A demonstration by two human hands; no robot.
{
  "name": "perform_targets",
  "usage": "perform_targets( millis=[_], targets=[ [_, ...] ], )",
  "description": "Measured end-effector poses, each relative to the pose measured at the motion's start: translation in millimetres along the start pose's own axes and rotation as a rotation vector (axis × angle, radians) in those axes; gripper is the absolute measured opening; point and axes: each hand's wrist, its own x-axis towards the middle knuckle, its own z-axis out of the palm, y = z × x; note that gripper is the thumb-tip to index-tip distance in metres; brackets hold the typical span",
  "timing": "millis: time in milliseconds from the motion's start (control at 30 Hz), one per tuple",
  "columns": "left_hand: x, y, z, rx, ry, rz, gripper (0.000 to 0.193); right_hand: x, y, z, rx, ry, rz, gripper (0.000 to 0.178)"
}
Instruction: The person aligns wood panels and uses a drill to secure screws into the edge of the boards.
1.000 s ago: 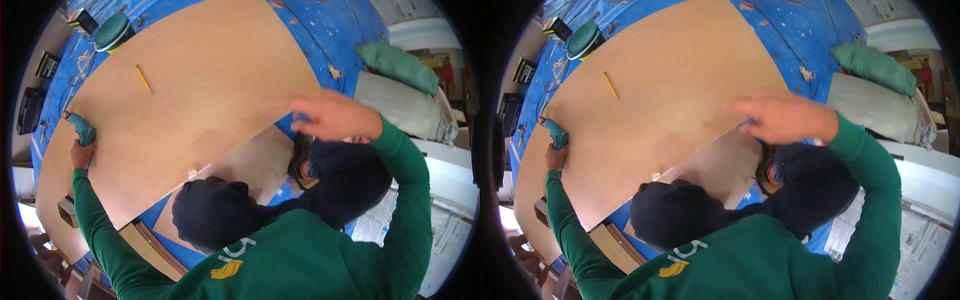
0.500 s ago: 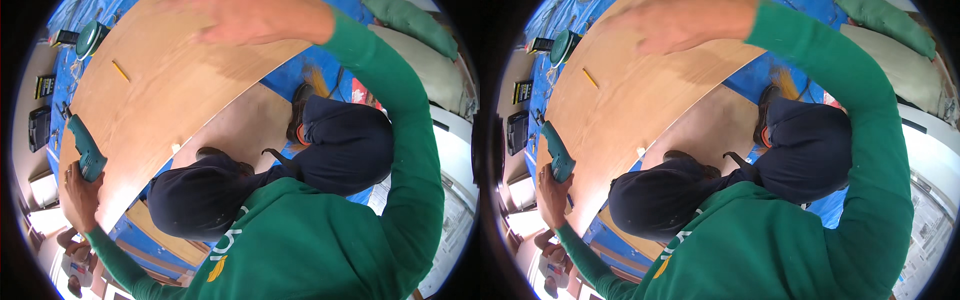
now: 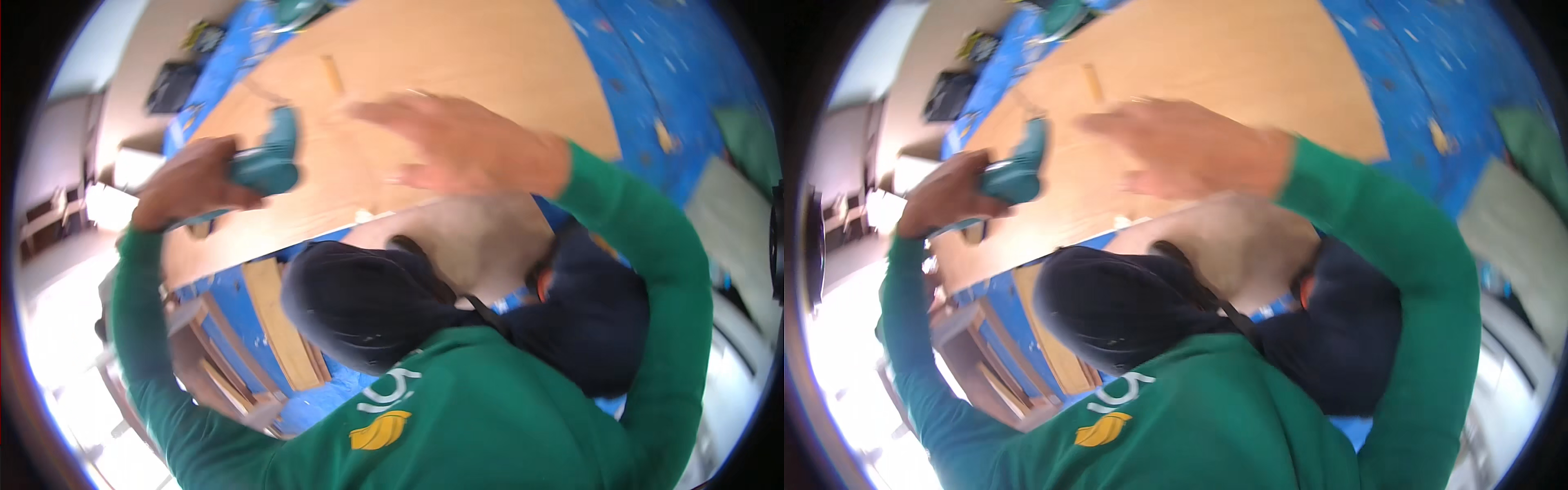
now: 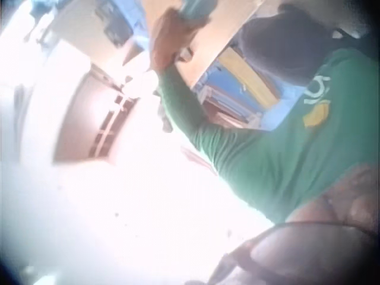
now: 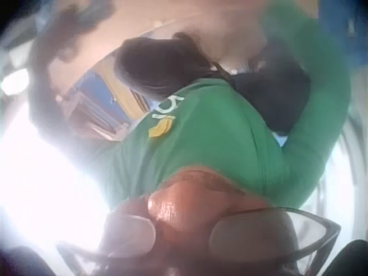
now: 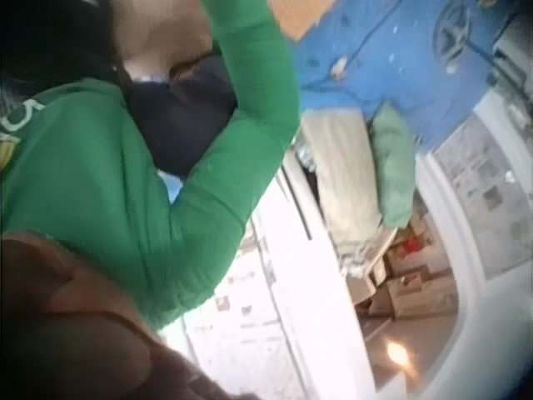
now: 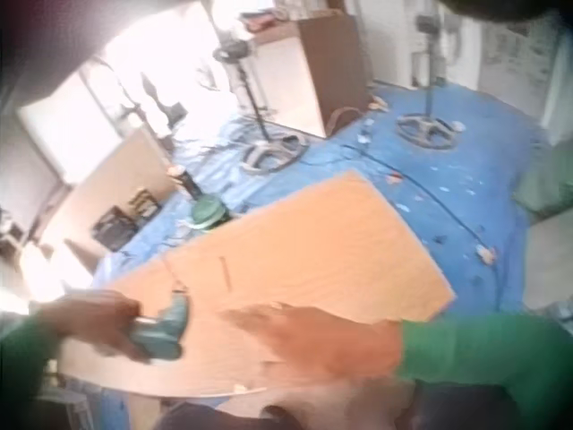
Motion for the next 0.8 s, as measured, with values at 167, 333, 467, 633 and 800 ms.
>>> perform_targets(
  millis=[167,333,467,633,800],
  targets=[
    [3,-21,82,-0.32,0.061,-0.118,0.073,-29,24,-7,-0.025,-0.264,0.18,0.074],
    [-9,-22,153,-0.67,0.411,-0.193,0.078,-30,34,-12,0.231,-0.384,0.6,0.06],
    [-27,-1,145,-0.886,0.584,-0.075,0.072,6,34,5,0.065,-0.09,0.571,0.062],
    [-11,-2,144,-0.944,0.675,-0.024,0.072,75,24,-16,-0.134,0.251,0.146,0.065],
    [21,-13,184,-0.699,0.734,0.078,0.073,115,30,10,-0.013,-0.094,0.257,0.063]
  ],
)
